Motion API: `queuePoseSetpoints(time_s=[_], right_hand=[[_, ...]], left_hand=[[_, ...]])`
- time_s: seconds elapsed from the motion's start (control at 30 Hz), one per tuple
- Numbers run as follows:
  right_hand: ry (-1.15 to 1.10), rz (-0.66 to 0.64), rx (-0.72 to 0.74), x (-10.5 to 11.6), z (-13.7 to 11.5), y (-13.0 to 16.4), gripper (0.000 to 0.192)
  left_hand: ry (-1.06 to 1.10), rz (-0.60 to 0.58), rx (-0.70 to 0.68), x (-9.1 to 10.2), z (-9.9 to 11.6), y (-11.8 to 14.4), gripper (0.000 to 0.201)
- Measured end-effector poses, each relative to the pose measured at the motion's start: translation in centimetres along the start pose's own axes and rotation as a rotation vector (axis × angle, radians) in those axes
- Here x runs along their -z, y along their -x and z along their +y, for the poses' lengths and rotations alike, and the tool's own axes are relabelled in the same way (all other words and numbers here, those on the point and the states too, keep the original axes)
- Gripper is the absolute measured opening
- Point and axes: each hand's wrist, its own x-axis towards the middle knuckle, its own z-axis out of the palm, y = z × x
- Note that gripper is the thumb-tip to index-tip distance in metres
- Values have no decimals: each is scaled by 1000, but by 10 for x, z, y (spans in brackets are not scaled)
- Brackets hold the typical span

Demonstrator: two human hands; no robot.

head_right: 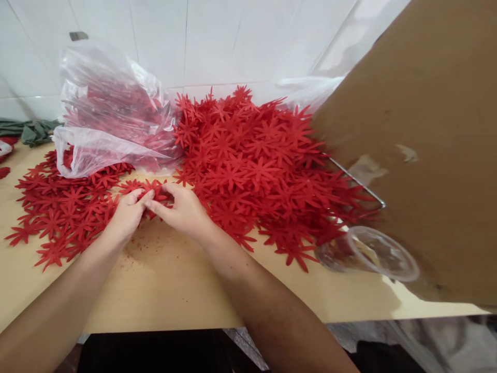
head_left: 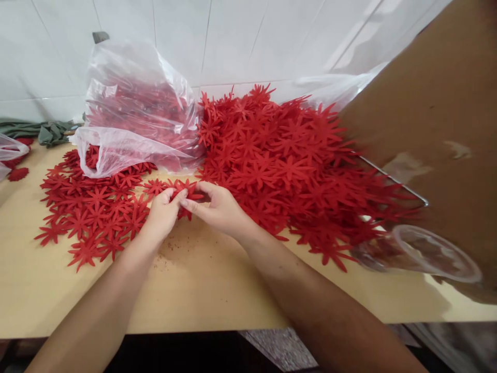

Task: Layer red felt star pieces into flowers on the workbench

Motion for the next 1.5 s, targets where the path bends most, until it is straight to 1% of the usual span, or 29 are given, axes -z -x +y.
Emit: queuePoseSetpoints(time_s=[0.1, 0.2, 0.3, 0.43, 0.5, 0.57, 0.63, 0.77, 0.83, 0.9, 0.97, 1.03, 1.1, 1.17, 1.2, 1.23, 1.27, 1.33, 1.4, 1.5], right_hand=[[-73, 22, -65, 1, 4, -3, 21], [-214, 23, -52, 1, 7, -6, 15], [-301, 90, -49, 2, 9, -8, 15], [-244, 140, -78, 6, 7, -8, 25], [-205, 165, -60, 8, 4, -8, 27], [-180, 216, -55, 9, 2, -7, 29], [-187, 250, -67, 9, 2, -8, 30], [-213, 247, -103, 9, 5, -10, 31], [-196, 312, -103, 15, 8, -13, 29], [-208, 456, -114, 29, 16, -16, 25], [-229, 625, -129, 49, 26, -20, 17], [-149, 729, -102, 68, 37, -24, 13], [81, 779, -30, 79, 43, -25, 26], [353, 800, 59, 79, 41, -24, 40], [448, 788, 101, 74, 37, -22, 42], [494, 745, 134, 68, 31, -19, 40], [490, 672, 156, 60, 24, -16, 36], [384, 477, 165, 41, 10, -9, 31], [279, 301, 157, 23, 0, -4, 30], [168, 119, 132, 5, -4, 1, 30]], left_hand=[[-23, 1, -40, 0, 1, 0, 19], [-22, 1, -34, 0, 2, 1, 24], [-33, -31, -39, -1, 2, 2, 20], [-5, -86, -69, -2, 3, 3, 20], [-2, -73, -74, -3, 5, 4, 18], [-27, -47, -75, -3, 7, 4, 17], [-37, -40, -66, -3, 8, 4, 17], [-15, -59, -41, -3, 8, 4, 14], [-32, -53, -58, -3, 8, 5, 15], [-43, -49, -73, -2, 9, 5, 15], [-34, -31, -58, -1, 11, 6, 15], [-26, 4, -10, -1, 12, 6, 14], [-23, 30, 33, -1, 12, 5, 12], [-10, 42, 39, -1, 11, 4, 10], [0, 47, 30, -1, 11, 4, 9], [10, 54, 19, -1, 10, 3, 9], [15, 59, 7, 0, 10, 3, 10], [13, 48, -7, 1, 8, 2, 12], [1, 20, -13, 2, 6, 2, 14], [-19, 4, -27, 3, 5, 1, 16]])
